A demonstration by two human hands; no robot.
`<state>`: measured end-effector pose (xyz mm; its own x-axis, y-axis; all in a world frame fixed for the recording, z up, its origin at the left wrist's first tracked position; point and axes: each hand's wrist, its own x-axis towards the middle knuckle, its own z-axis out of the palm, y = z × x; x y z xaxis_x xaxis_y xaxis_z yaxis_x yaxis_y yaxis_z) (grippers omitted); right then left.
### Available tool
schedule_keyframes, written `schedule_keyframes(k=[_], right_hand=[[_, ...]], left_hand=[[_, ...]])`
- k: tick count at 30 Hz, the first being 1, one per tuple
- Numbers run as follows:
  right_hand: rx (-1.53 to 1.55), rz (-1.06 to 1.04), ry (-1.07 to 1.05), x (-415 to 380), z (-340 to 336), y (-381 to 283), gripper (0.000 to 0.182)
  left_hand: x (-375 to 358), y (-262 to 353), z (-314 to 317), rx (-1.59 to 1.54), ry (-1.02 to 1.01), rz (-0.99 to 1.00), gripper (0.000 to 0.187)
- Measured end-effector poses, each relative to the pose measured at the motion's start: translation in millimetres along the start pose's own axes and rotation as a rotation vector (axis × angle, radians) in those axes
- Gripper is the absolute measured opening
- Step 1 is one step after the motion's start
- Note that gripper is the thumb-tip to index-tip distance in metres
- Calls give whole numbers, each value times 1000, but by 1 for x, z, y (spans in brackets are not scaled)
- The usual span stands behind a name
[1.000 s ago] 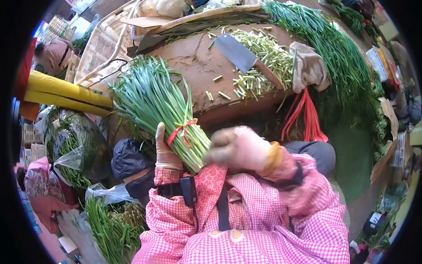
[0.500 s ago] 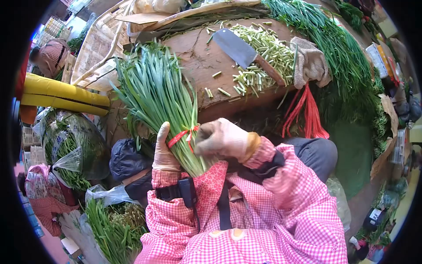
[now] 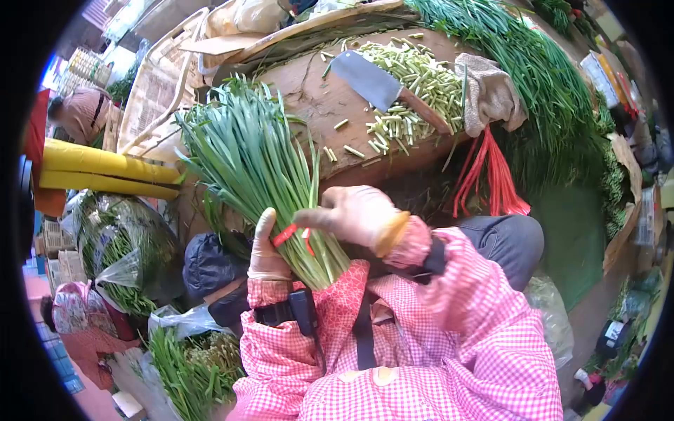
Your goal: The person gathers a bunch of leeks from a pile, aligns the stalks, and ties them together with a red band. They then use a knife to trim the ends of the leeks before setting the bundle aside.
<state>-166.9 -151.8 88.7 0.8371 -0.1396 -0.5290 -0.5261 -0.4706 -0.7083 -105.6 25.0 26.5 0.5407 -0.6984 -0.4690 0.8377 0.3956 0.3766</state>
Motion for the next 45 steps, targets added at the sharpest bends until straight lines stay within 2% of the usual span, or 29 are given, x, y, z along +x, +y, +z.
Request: schedule_keyframes(k=[1, 2, 3, 5, 8, 9, 11, 12, 15, 16, 19, 20, 21, 22, 23, 24, 25, 27, 28, 29, 30, 31, 33, 35, 36, 37, 39, 40, 45], right_hand=[[-183, -1, 17, 6, 4, -7, 57], [-155, -47, 27, 13, 11, -3, 63], [-25, -102, 0, 13, 14, 4, 56], [156, -49, -80, 16, 18, 10, 43], [-138, -221, 177, 13, 30, 13, 28], [-276, -664, 559, 13, 41, 19, 19], [-63, -746, 651, 11, 45, 21, 14], [-153, -850, 679, 13, 45, 24, 15], [1178, -163, 329, 3, 38, 8, 31], [1269, -154, 235, -1, 29, 6, 31], [1080, -72, 27, -23, 5, 15, 25], [1037, -21, -40, -34, -5, 22, 26], [931, -55, -123, -38, -6, 40, 29], [777, 36, -211, -42, -3, 56, 27], [-72, -505, -180, -31, 8, 105, 25], [-641, -90, -217, -43, 7, 100, 21], [-961, 189, -489, -31, 11, 110, 31], [-725, 36, -148, -41, 1, 93, 34], [-485, -109, -5, -40, -1, 79, 38], [-288, -441, 105, -38, 2, 75, 43], [-116, -357, 162, -33, 6, 56, 51], [-178, -351, 199, -26, 13, 38, 49], [-302, -339, 271, -14, 23, 8, 48], [-414, -400, 134, -5, 25, -1, 41], [-397, -524, 172, -8, 24, 2, 34], [-253, -763, 304, -2, 34, 16, 30], [249, -671, 141, -10, 31, 11, 28], [815, -130, -128, -17, 31, 6, 26], [1001, -38, -209, -21, 34, 15, 29]], left_hand=[[2, -1, -1, -12, 30, -4, 51], [4, -2, -5, 39, 56, 5, 51], [4, -2, -7, 89, 80, 16, 50], [5, -3, -10, 81, 79, 7, 51], [8, -6, -24, 96, 162, -36, 54], [5, -1, -20, -3, 158, -104, 49], [0, -5, -2, -38, 122, -3, 51], [1, -4, -12, -2, 91, -3, 52], [-2, -2, -11, -19, 3, -8, 54], [-2, -3, -9, -29, -12, -15, 58], [-3, -8, 1, -79, -46, -42, 70], [1, -5, -11, -79, -123, -140, 76], [1, -5, -14, -62, -115, -125, 76], [2, -5, -16, -41, -108, -111, 76], [3, -4, -17, -17, -103, -99, 76], [4, -6, -17, 87, -55, -49, 86], [5, -6, -18, 98, -44, -48, 85], [6, -8, -19, 118, -25, -45, 85], [4, -9, -19, 78, -24, -71, 80], [1, -9, -17, 46, -25, -102, 75], [2, -7, -15, 25, -33, -134, 70], [2, -6, -12, 24, -62, -151, 65], [0, -10, -12, 59, 53, -36, 62], [-2, -9, -19, 171, 105, -21, 67], [-7, -9, -22, 100, 58, -43, 65], [-12, -8, -17, 24, 9, -65, 64], [-15, -8, -21, 107, -39, -43, 70], [-16, -9, -24, 89, -42, -47, 71], [-16, -7, -38, 100, -102, -139, 72]])
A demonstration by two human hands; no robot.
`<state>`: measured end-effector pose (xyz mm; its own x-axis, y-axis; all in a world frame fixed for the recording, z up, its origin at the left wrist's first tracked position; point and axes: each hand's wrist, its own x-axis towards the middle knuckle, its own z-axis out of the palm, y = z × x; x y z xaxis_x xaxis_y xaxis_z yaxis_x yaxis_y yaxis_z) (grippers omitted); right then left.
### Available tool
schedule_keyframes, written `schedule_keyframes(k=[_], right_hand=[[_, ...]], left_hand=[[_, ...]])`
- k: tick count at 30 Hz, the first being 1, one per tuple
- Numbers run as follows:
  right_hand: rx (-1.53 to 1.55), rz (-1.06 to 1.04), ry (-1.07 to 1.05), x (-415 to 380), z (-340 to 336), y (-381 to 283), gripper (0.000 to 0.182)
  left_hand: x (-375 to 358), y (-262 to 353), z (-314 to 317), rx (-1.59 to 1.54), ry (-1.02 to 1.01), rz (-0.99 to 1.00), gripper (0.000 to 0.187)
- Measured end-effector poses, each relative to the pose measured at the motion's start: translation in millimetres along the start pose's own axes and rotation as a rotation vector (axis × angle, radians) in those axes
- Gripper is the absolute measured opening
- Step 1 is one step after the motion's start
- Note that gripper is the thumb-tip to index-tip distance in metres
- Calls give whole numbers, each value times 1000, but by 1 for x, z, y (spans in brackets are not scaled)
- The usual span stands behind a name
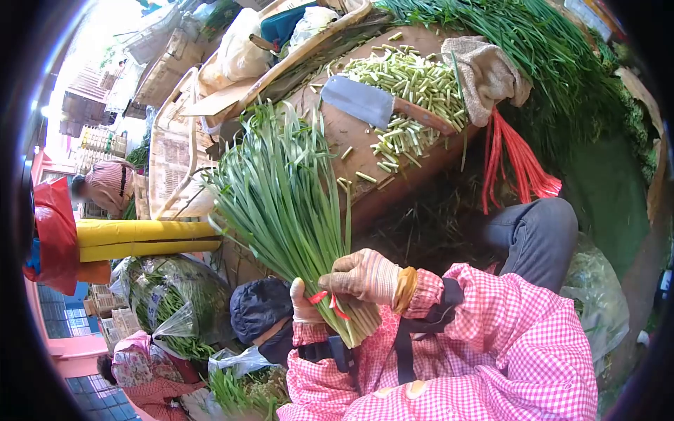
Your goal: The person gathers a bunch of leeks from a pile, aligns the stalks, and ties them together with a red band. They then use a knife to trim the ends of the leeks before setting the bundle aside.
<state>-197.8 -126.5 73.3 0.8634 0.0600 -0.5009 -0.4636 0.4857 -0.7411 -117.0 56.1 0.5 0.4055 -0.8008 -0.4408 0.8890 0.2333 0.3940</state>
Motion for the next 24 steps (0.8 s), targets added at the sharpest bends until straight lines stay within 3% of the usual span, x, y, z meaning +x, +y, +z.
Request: schedule_keyframes(k=[4, 6, 8, 10, 13, 14, 16, 18, 19, 20, 24], right_hand=[[83, 58, -26, -2, -7, -2, 29], [127, 79, 51, 3, -16, 4, 30], [170, 60, 140, 8, -22, 1, 31], [135, 101, 143, 6, -28, -1, 29], [50, 67, -56, -17, -48, -12, 30], [-153, 137, -173, -22, -58, -13, 34], [-1225, -90, -161, -7, -79, 25, 47], [-1270, 171, 17, -2, -84, 17, 62], [-453, -33, -57, 11, -88, 24, 69], [228, -60, -159, 18, -90, 35, 66], [616, -154, -157, 56, -52, 11, 50]], left_hand=[[2, -4, 1, 34, 28, -13, 71], [8, -2, -9, -82, -210, -122, 71], [3, -7, 23, -2, -66, -8, 73], [6, -5, 15, 45, -74, -14, 80], [6, -2, 26, 59, -82, -2, 88], [5, -2, 24, 45, -83, -15, 89], [7, 1, 19, 34, -108, -34, 90], [7, 0, 23, 54, -102, -53, 92], [11, 0, 26, 80, -160, -63, 91], [11, -3, 25, 96, -204, -78, 90], [0, -18, 3, 352, -213, -210, 74]])
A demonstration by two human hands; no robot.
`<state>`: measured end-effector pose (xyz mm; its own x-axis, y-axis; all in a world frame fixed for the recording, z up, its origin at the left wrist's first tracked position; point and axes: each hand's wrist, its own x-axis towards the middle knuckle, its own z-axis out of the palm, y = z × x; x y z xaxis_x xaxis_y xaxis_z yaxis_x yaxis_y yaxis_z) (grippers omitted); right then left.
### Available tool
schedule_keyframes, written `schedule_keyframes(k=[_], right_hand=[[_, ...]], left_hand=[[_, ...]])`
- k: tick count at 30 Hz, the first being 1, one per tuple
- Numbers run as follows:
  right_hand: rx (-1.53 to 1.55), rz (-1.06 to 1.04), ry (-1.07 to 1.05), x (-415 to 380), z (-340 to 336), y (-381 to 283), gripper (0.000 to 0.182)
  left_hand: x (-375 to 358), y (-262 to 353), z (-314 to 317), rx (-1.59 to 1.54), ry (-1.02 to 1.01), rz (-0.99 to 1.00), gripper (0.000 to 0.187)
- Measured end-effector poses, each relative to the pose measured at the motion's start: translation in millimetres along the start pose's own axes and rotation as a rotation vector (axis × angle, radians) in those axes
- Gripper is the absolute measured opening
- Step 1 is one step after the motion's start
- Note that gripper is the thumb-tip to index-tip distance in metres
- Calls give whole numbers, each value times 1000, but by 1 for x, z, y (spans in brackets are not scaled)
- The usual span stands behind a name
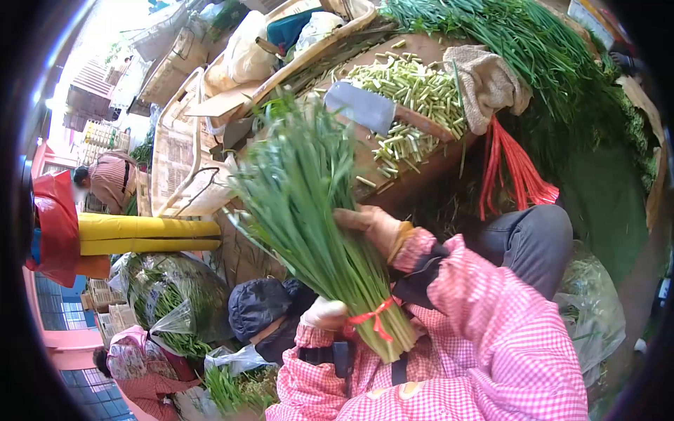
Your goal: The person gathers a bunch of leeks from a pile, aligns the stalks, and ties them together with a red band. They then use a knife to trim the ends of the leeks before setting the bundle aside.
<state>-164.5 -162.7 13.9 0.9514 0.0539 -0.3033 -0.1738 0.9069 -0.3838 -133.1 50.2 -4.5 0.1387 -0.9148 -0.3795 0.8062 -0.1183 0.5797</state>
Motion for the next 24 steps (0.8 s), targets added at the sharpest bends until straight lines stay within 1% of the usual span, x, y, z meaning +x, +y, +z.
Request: schedule_keyframes(k=[1, 2, 4, 6, 7, 8, 9, 10, 11, 12, 13, 14, 15, 16, 17, 18, 20, 21, 22, 23, 24], right_hand=[[-47, 10, 26, -1, 6, -2, 42], [12, -50, 57, -5, 17, -2, 41], [-140, -152, 96, -6, 17, 4, 43], [-519, -183, 195, -1, 20, 9, 45], [-639, -262, 229, 10, 11, 18, 47], [-666, -267, 245, 15, 7, 24, 47], [-693, -273, 261, 19, 5, 28, 48], [-720, -276, 280, 22, 3, 31, 48], [-855, -203, 358, 15, 13, 24, 54], [-856, -181, 356, 12, 17, 21, 53], [-857, -160, 353, 10, 19, 19, 52], [-858, -138, 350, 10, 19, 19, 50], [-901, -158, 356, 10, 17, 22, 47], [-398, -262, 313, 7, 1, 32, 43], [-223, -237, 316, -1, 0, 28, 42], [-49, -211, 318, -9, -1, 24, 42], [-80, -187, 388, -10, -28, 30, 33], [-105, -175, 412, -11, -39, 33, 31], [-131, -162, 437, -12, -48, 37, 29], [-135, -90, 417, -10, -49, 35, 24], [-111, -111, 434, -10, -51, 37, 25]], left_hand=[[-3, -10, -12, -62, 63, 83, 71], [0, -12, -17, -125, 125, 169, 68], [3, -13, -30, -100, 195, 239, 68], [7, -1, -33, -81, 273, 308, 68], [13, 8, -34, -66, 306, 344, 68], [18, 15, -35, -50, 340, 380, 68], [23, 21, -16, 61, 390, 464, 67], [27, 20, -15, 75, 421, 455, 65], [28, 19, -15, 87, 454, 444, 64], [31, 17, -13, 98, 487, 432, 64], [34, 17, -10, 106, 586, 410, 51], [36, 18, -5, 65, 628, 408, 48], [37, 20, 1, 26, 672, 401, 45], [37, 21, 4, -13, 715, 394, 42], [37, 22, 3, -127, 755, 377, 39], [37, 20, -1, -144, 785, 380, 38], [38, 9, -10, -185, 850, 385, 37], [38, 9, -4, -141, 870, 401, 32], [38, 8, -5, -179, 854, 395, 32], [35, 8, -8, -216, 838, 388, 33], [33, 8, -10, -252, 820, 381, 33]])
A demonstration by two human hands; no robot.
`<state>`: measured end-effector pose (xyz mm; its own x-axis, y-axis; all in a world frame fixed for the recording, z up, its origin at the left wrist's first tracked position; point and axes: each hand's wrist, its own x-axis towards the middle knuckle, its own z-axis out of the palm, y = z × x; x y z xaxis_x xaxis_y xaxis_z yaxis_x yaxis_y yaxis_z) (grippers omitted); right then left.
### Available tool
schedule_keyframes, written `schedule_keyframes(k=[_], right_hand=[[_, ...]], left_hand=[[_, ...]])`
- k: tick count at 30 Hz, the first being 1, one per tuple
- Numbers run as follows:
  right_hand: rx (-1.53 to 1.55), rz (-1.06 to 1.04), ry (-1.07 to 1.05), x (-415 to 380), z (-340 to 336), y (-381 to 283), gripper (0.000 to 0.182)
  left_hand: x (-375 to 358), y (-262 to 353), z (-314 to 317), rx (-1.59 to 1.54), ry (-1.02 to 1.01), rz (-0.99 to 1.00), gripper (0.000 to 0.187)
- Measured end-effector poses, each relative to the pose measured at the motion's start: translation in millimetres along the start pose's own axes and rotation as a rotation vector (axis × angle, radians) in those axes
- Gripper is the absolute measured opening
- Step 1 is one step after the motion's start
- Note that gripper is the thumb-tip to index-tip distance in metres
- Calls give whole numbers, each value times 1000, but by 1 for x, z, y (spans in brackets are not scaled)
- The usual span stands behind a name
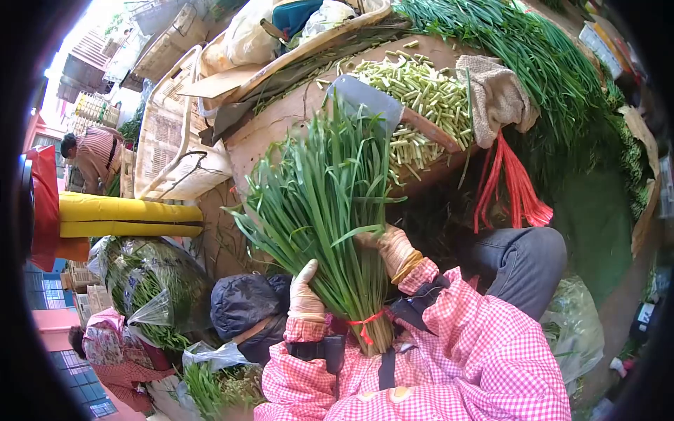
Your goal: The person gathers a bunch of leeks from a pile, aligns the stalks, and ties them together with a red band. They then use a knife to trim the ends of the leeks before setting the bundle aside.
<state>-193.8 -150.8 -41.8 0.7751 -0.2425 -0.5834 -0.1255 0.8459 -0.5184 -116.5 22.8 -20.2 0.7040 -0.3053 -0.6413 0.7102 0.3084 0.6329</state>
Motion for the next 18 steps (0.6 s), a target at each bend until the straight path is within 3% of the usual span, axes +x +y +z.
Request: schedule_keyframes(k=[5, 12, 18], right_hand=[[95, 8, 37, -4, 9, -4, 28], [76, 54, 18, 3, 3, 2, 27], [12, 6, 9, -6, 15, 0, 27]], left_hand=[[10, -9, -13, 0, -23, -13, 30], [14, -12, -15, -12, -64, -221, 37], [2, -12, 6, 189, -247, -142, 46]])
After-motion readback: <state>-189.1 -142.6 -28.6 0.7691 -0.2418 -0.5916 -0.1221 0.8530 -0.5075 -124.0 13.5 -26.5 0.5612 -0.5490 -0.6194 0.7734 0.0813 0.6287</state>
